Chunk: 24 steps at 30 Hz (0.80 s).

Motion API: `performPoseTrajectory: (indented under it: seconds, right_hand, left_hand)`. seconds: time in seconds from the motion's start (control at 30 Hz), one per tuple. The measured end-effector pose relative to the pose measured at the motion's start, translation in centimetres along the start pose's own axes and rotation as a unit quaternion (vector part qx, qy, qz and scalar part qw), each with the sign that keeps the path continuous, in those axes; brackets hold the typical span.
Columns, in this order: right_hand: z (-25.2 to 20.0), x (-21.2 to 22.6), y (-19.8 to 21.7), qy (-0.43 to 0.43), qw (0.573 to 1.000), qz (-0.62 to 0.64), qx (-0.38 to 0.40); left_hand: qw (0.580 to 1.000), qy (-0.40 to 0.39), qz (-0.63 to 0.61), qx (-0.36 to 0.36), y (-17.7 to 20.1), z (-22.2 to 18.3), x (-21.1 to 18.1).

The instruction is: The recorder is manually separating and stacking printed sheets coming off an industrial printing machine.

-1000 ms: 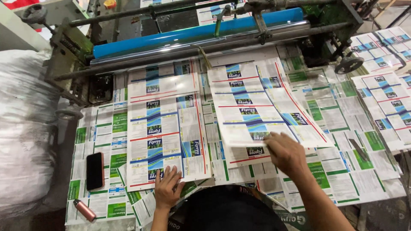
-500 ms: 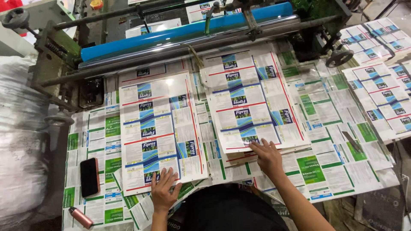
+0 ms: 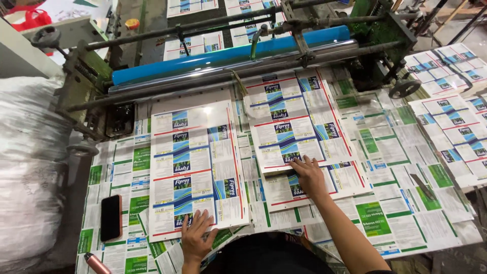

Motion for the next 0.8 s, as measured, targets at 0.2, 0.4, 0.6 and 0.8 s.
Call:
performPoseTrajectory:
  seconds: [0.2,0.4,0.6,0.8]
  right_hand:
    - [2.5,-2.7,-2.9,0.010,0.998,-0.062,0.019]
    - [3.0,-1.3,-1.0,0.031,0.994,-0.087,-0.049]
    - [2.7,-1.4,-0.2,0.000,0.996,-0.053,-0.073]
    - [2.5,-1.4,0.1,0.007,0.995,-0.043,-0.095]
  left_hand:
    - [1.000,0.001,0.005,0.017,-0.5,0.1,0.4]
    - [1.000,0.010,0.001,0.011,-1.5,-0.2,1.0]
    - [0.999,0.019,0.010,-0.024,-0.2,0.7,0.5]
    - [0.998,0.048,0.041,0.025,5.1,6.3,0.4]
Point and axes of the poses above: each hand's wrist, its own z-axis towards the middle knuckle, its own y-axis out of the back of the hand, x = y × z, the point moved 8 cm from there along z, towards the middle knuckle, and after that the axes turned 13 degrees about z, right-handed, at the moved point
